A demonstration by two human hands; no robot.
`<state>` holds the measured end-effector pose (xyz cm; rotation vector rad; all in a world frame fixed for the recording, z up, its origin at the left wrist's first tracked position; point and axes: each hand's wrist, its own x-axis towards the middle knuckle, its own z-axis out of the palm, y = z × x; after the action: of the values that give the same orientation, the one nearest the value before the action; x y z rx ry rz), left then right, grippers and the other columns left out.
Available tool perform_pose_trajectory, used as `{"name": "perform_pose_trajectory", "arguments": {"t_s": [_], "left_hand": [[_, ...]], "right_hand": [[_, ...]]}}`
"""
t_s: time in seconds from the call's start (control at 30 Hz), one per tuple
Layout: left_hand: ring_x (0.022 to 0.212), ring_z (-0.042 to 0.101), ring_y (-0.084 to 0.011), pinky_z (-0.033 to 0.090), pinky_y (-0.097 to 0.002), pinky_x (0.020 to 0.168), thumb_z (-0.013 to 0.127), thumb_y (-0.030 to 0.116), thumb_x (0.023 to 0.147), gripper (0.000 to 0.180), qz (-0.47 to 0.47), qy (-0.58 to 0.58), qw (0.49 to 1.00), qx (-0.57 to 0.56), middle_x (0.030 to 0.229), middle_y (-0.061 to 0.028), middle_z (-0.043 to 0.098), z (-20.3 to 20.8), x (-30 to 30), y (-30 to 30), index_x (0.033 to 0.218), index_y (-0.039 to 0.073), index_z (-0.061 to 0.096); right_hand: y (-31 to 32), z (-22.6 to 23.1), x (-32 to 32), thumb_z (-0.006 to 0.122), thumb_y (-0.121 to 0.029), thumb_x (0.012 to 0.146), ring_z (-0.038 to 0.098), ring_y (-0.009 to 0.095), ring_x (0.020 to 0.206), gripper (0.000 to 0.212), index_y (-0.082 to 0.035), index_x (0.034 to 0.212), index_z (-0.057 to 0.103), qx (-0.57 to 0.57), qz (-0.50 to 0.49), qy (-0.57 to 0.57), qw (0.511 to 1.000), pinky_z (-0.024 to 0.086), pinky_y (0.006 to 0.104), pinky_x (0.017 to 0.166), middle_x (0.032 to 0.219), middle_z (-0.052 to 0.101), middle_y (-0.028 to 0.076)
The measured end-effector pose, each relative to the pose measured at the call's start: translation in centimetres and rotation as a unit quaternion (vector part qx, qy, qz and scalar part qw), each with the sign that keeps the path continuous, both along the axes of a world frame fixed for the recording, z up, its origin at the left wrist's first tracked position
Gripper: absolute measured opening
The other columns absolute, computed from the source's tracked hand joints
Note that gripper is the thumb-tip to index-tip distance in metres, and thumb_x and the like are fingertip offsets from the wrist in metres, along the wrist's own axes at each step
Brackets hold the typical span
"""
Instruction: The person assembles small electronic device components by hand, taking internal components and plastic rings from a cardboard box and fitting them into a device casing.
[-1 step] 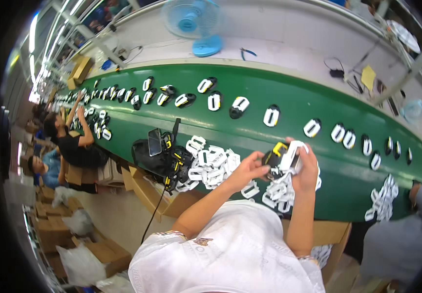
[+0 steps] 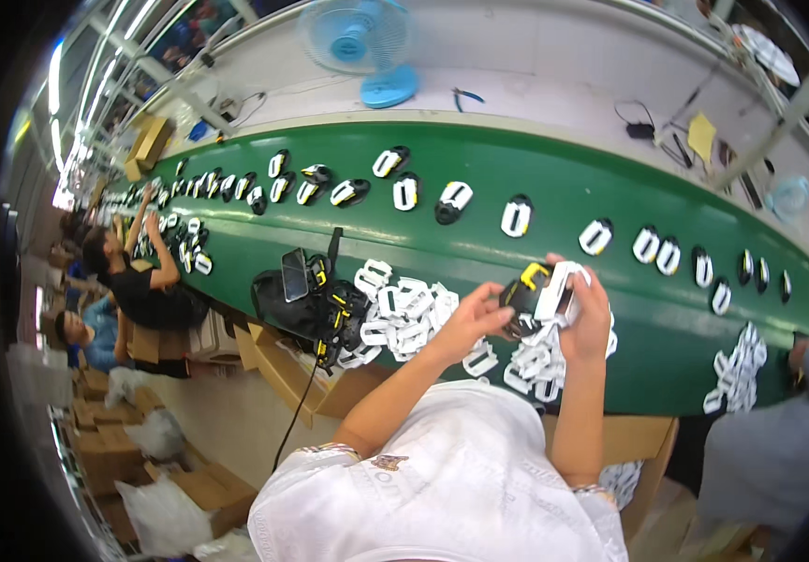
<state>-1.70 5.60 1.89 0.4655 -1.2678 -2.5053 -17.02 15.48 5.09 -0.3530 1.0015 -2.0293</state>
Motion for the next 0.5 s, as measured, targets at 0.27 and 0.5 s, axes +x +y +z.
{"name": "perform_pose_trajectory", "arguments": {"t_s": [0.27,0.5], "left_hand": [[0.094,0.058,-0.0155,0.05,-0.0322,0.079,0.056,0.011,0.085,0.038,-0.086,0.026,0.996,0.021,0.107,-0.0095,0.056,1.3,-0.4,0.5,0.118,-0.001,0.043],[0.081,0.056,-0.0076,0.047,-0.0226,0.073,0.065,0.017,0.081,0.032,-0.037,-0.065,0.991,-0.11,0.092,-0.0045,0.057,1.4,-1.4,0.4,0.103,-0.001,0.05]], "right_hand": [[1.5,0.3,0.3,0.042,-0.017,0.091,0.061,0.02,0.078,0.017,-0.004,0.08,0.046,-0.052,-0.047,-0.063,0.996,0.053,0.0297,0.063,0.109,0.056,0.02],[1.8,0.1,2.1,0.042,-0.021,0.093,0.055,0.01,0.079,0.032,0.004,0.109,0.053,0.066,-0.041,0.034,0.996,0.046,0.0224,0.069,0.091,0.056,0.006]]}}
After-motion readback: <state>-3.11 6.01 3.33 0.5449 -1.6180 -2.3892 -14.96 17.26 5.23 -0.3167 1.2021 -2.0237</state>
